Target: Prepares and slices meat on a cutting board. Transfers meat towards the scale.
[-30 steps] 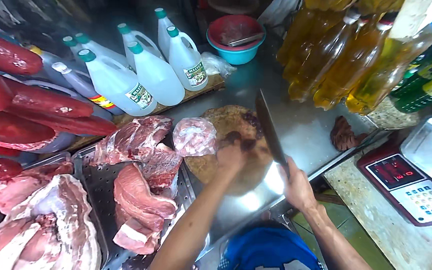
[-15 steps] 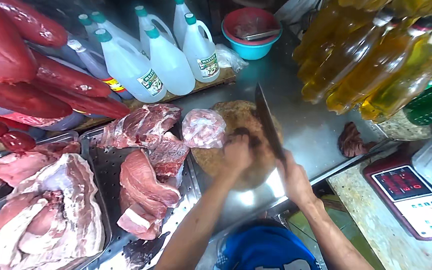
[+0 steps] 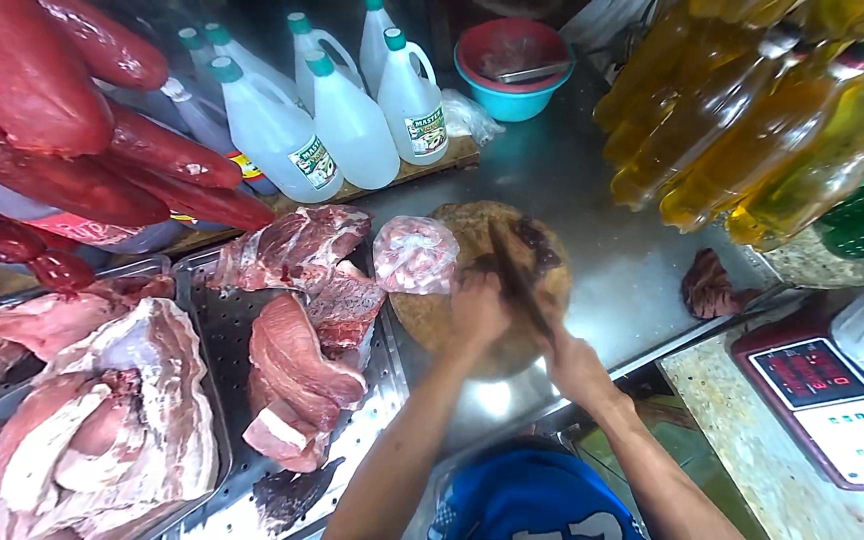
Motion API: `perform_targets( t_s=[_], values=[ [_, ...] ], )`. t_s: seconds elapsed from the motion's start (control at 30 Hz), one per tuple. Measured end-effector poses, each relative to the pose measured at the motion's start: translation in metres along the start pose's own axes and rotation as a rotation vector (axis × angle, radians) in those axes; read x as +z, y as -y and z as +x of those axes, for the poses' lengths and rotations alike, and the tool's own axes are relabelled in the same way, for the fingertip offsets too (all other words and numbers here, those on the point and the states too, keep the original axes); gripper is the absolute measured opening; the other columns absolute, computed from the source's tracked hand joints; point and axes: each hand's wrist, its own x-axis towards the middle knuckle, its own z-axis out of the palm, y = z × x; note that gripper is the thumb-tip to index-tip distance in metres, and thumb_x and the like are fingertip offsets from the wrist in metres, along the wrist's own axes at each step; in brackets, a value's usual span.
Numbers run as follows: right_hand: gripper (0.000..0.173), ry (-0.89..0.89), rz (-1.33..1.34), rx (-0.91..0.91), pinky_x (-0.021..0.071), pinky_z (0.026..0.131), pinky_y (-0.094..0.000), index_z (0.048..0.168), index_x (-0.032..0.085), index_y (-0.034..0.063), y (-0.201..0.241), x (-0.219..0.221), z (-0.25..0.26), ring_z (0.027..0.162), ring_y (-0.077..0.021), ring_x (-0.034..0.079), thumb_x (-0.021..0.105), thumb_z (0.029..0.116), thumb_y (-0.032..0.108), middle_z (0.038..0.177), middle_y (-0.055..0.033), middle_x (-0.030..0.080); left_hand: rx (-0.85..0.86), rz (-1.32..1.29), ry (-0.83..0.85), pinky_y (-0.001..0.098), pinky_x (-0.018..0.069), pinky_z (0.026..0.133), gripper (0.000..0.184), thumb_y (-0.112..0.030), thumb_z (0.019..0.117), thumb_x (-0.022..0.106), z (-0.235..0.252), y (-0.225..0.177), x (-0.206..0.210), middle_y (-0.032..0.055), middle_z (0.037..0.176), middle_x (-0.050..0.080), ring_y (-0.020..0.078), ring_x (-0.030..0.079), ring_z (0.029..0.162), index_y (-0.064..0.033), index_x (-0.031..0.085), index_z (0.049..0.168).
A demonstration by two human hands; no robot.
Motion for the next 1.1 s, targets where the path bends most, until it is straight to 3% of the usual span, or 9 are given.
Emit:
perform_targets(
  t_s=[0.07, 0.27, 0.4, 0.6, 0.7, 0.83, 0.97, 1.03, 1.1],
  values=[
    [0.051, 0.022, -0.004, 0.024, 0.0575, 0.086, -0.0534, 0.154, 0.042, 0.0205, -0.002, 0.003, 0.004, 0.094, -0.0337, 0.073, 0.04, 0.109, 0.043, 0.1, -0.0138, 0.073, -0.006, 0.001, 0.006, 0.0544, 0.0312, 0.118, 0.041, -0.036, 0.0877, 0.065, 0.001, 0.0, -0.001, 0.0096, 0.13, 0.064, 0.028, 0.057, 0.128, -0.0144, 0.066, 0.123],
    [0.051, -0.196, 0.036, -0.112, 0.0592, 0.073, -0.0483, 0.151, 0.046, 0.0104, 0.01, -0.006, -0.017, 0.076, -0.029, 0.072, 0.043, 0.1083, 0.038, 0.084, -0.0101, 0.072, -0.03, -0.011, 0.022, 0.0527, 0.038, 0.111, 0.044, -0.039, 0.0866, 0.067, -0.001, 0.003, 0.0, 0.0101, 0.134, 0.062, 0.0287, 0.057, 0.128, -0.0139, 0.066, 0.122],
    [0.049, 0.047, 0.003, -0.02, 0.0575, 0.085, -0.0538, 0.151, 0.043, 0.0164, 0.002, 0.01, -0.003, 0.094, -0.0338, 0.073, 0.04, 0.109, 0.041, 0.099, -0.0144, 0.073, -0.061, -0.003, 0.02, 0.0516, 0.0389, 0.11, 0.045, -0.037, 0.0854, 0.066, -0.001, 0.003, 0.002, 0.0096, 0.136, 0.061, 0.0277, 0.056, 0.129, -0.0132, 0.064, 0.124],
    [0.047, -0.035, 0.09, 0.029, 0.0571, 0.084, -0.0534, 0.149, 0.047, 0.0175, -0.017, 0.002, 0.005, 0.091, -0.0318, 0.072, 0.043, 0.1086, 0.041, 0.098, -0.0136, 0.073, -0.055, -0.109, 0.053, 0.0512, 0.0443, 0.107, 0.039, -0.028, 0.0917, 0.065, 0.016, -0.009, -0.014, 0.0121, 0.12, 0.07, 0.03, 0.064, 0.118, -0.0129, 0.062, 0.128],
    [0.048, -0.097, 0.092, 0.062, 0.0569, 0.084, -0.055, 0.15, 0.047, 0.0166, -0.024, -0.008, 0.013, 0.091, -0.0336, 0.072, 0.044, 0.1085, 0.04, 0.098, -0.0152, 0.073, -0.002, -0.256, -0.029, 0.0489, 0.0463, 0.107, 0.032, -0.027, 0.0958, 0.064, 0.033, -0.028, -0.014, 0.01, 0.121, 0.07, 0.0266, 0.064, 0.118, -0.0126, 0.065, 0.125],
    [0.046, -0.213, 0.084, 0.034, 0.057, 0.079, -0.054, 0.148, 0.049, 0.0156, -0.021, -0.027, 0.01, 0.085, -0.0318, 0.072, 0.045, 0.1084, 0.039, 0.092, -0.0136, 0.072, 0.07, -0.133, 0.003, 0.0531, 0.0388, 0.112, 0.039, -0.038, 0.0934, 0.071, 0.043, -0.032, 0.004, 0.0095, 0.135, 0.063, 0.0299, 0.055, 0.13, -0.0176, 0.067, 0.127],
    [0.047, -0.354, 0.104, -0.094, 0.0579, 0.071, -0.0491, 0.147, 0.049, 0.0101, -0.009, -0.033, -0.001, 0.075, -0.0283, 0.071, 0.047, 0.1078, 0.035, 0.084, -0.0108, 0.071, 0.043, -0.197, -0.121, 0.0562, 0.0316, 0.115, 0.047, -0.045, 0.0897, 0.072, 0.018, -0.008, 0.005, 0.0072, 0.144, 0.056, 0.0309, 0.047, 0.137, -0.0234, 0.067, 0.131],
    [0.049, -0.259, 0.089, -0.072, 0.0583, 0.075, -0.05, 0.149, 0.046, 0.0102, -0.008, -0.024, 0.002, 0.079, -0.0298, 0.072, 0.045, 0.1083, 0.037, 0.088, -0.0121, 0.072, -0.036, -0.275, -0.25, 0.0562, 0.0353, 0.116, 0.047, -0.045, 0.0894, 0.072, 0.001, 0.007, 0.008, 0.0103, 0.142, 0.058, 0.0336, 0.047, 0.139, -0.0205, 0.068, 0.129],
    [0.053, -0.072, 0.07, 0.012, 0.0571, 0.086, -0.0541, 0.155, 0.04, 0.0133, -0.013, -0.014, 0.014, 0.093, -0.0338, 0.072, 0.042, 0.109, 0.04, 0.101, -0.0157, 0.073, -0.129, -0.279, -0.311, 0.0541, 0.0399, 0.114, 0.057, -0.052, 0.0873, 0.071, -0.013, 0.017, 0.013, 0.016, 0.145, 0.056, 0.0362, 0.047, 0.139, -0.0183, 0.065, 0.133]
  ],
)
